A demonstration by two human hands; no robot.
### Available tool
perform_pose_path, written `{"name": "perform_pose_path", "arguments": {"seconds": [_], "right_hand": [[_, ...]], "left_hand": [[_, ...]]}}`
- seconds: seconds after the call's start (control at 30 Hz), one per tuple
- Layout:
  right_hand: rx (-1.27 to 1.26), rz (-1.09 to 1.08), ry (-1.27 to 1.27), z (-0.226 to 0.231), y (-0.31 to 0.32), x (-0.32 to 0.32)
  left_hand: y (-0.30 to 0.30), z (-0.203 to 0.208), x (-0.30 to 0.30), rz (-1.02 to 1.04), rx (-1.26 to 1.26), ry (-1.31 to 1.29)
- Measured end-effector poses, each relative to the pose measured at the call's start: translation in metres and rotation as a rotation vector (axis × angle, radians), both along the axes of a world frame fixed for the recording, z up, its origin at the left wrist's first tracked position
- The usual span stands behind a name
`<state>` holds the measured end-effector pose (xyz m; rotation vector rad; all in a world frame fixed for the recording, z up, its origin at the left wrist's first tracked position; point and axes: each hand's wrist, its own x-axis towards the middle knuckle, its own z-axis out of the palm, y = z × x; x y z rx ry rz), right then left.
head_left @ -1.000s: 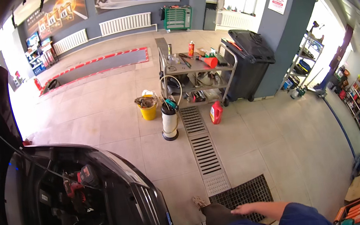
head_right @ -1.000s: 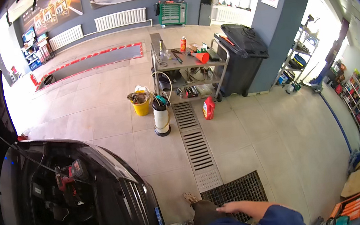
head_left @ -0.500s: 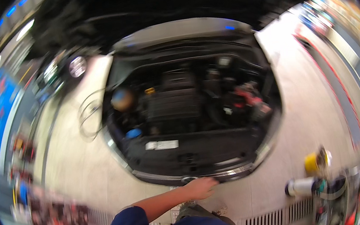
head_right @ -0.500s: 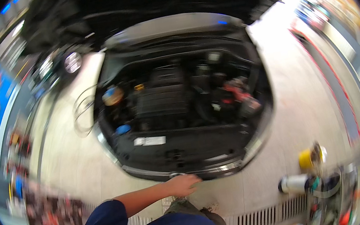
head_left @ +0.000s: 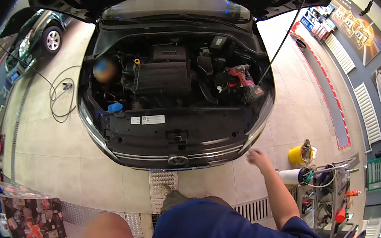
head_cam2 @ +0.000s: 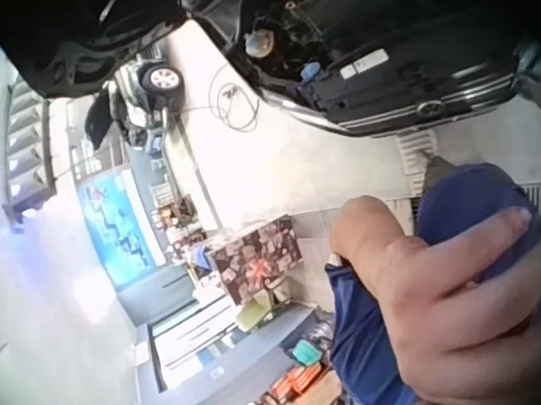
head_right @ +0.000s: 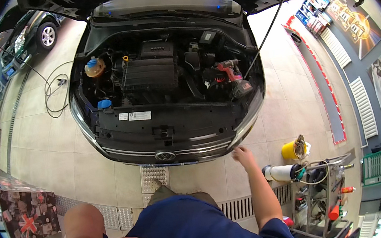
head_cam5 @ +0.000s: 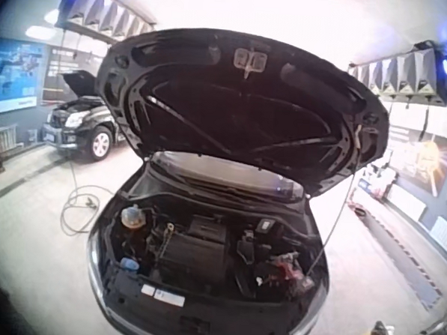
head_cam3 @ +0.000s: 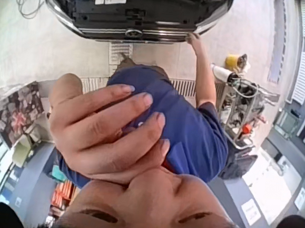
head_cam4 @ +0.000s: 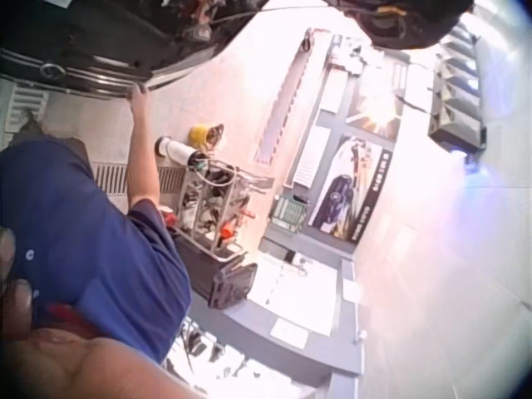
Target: The person removes the engine cover, installs a new air filter into the airbox, and reassembles the cover using a cordless impact driver to fasten screws. The task is performed under the open hood of a car in a service bay.
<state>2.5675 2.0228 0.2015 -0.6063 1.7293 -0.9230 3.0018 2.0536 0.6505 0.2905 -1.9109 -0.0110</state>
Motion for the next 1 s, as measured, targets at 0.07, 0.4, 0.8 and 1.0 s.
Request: {"name": "perform_pose_path", "arguments": {"seconds": [0.07,0.4,0.8,1.0], "right_hand": [[-0.165,0.180,0.014,0.039,-0.030,0.073],[0.288,0.516,0.551,-0.106,0.142,0.123],[0.226,0.307,0.476,0.032,0.036,0.132],[-0.377,0.055,0.866,0.082,-0.252,0.078]], "left_hand": [[-0.004,-0.004,0.007,0.014,0.003,0.092],[-0.049,-0.048,0.036,-0.312,0.132,0.353],[-0.198,-0.123,0.083,-0.612,0.614,-0.166],[-0.238,-0.269,0.035,-0.289,1.380,-0.357]]}}
